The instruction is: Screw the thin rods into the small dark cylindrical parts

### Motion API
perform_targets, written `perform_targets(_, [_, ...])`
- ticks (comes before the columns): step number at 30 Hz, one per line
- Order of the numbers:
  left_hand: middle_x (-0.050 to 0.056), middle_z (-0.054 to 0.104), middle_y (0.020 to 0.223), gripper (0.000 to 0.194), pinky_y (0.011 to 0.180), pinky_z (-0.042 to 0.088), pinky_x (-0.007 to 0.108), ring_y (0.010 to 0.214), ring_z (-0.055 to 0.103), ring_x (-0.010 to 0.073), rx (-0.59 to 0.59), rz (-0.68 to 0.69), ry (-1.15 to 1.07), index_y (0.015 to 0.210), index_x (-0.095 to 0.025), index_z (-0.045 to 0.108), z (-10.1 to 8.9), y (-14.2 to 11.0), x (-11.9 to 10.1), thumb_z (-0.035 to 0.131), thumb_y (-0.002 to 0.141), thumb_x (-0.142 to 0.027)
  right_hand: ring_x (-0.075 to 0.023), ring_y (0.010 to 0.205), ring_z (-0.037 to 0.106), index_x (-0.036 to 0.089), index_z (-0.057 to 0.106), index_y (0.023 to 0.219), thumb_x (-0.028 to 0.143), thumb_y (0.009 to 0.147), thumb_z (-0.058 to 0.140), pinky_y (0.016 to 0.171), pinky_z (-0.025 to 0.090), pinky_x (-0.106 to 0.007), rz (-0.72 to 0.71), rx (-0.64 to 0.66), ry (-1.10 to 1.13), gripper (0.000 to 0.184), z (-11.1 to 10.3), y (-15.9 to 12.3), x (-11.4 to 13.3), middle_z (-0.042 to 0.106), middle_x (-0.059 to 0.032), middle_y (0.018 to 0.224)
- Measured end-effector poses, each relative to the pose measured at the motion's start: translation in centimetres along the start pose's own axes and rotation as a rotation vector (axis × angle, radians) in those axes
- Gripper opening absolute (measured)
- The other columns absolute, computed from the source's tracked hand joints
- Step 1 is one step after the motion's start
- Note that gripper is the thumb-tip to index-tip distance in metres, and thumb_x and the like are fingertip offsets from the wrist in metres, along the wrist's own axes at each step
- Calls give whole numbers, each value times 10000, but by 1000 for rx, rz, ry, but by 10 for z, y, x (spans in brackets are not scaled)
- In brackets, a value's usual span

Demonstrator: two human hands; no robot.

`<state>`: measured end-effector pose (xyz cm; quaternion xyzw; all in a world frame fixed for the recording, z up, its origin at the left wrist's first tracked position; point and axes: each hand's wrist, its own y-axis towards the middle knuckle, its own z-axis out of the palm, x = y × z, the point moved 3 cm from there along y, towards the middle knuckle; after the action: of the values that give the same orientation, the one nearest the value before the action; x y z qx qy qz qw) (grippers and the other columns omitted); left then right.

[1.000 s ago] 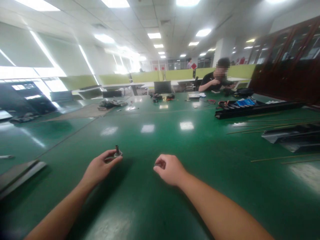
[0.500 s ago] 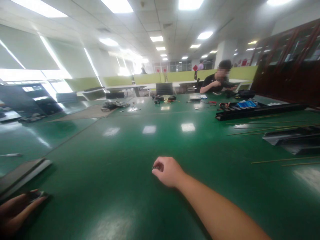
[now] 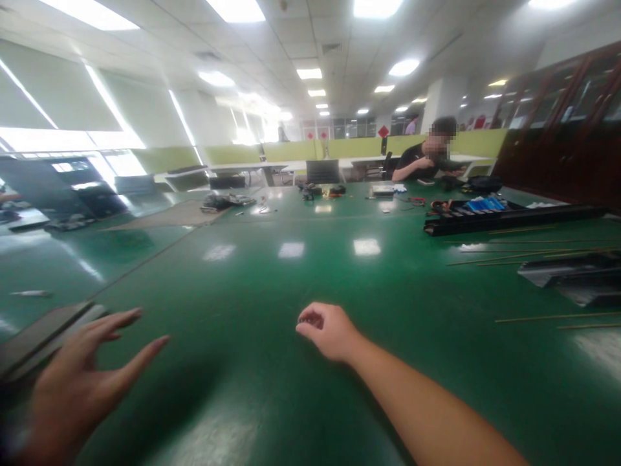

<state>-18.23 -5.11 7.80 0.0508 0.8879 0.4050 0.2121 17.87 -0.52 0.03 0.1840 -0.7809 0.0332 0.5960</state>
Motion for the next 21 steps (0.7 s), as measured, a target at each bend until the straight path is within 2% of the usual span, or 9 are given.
perform_targets(2, [20,612,1198,540,1020,469,406,1058,607,260,195,277,-141,1231,-327,602,28,9,-46,766,728,-434,-139,658,612,140,679,936,315,798,719,656,480,-272,49,54,163,226,1,1,-3,671,-20,754])
perform_targets(4, [34,610,1236,546,1002,490,370,1114,594,248,400,391,-265,1271,-335,595,56,15,-87,765,755,-381,-134,652,617,134,681,929,346,768,748,665,479,-276,81,103,315,275,2,1,-4,672,-15,745])
perform_targets(7, [66,618,1252,497,1016,487,393,1164,574,255,619,434,-449,1247,-317,635,90,17,-133,761,769,-374,-130,647,614,129,686,916,403,724,784,660,465,-274,100,148,496,348,3,0,-4,671,-11,724])
perform_targets(10, [84,654,1192,269,1003,495,405,1142,588,253,716,407,-600,1038,-274,745,113,13,-158,751,781,-353,-135,668,621,125,691,909,438,672,826,665,460,-281,124,164,625,416,5,-1,-6,677,-24,758])
perform_targets(13, [90,691,1106,130,971,513,401,1090,615,248,738,342,-697,892,-246,773,122,8,-166,728,797,-323,-139,685,631,124,686,890,451,661,842,679,462,-289,153,164,712,428,7,-2,-8,673,-31,788])
perform_targets(16, [94,719,1045,167,955,529,406,1030,652,252,716,171,-783,906,-215,758,119,7,-161,722,794,-334,-134,674,631,128,684,930,461,689,825,663,463,-282,143,194,707,434,8,-3,-6,682,-40,825])
perform_targets(19, [97,731,1038,303,897,566,394,947,690,252,599,-119,-784,1031,-193,711,103,6,-133,691,806,-395,-126,647,633,139,667,1045,454,718,805,637,467,-274,158,254,635,474,7,-4,-2,698,-54,881])
perform_targets(21, [96,722,1081,415,864,581,387,926,701,253,414,-310,-691,1137,-196,661,82,4,-100,658,813,-455,-122,636,631,141,658,1070,443,726,801,633,470,-270,172,282,590,480,7,-5,0,700,-51,875])
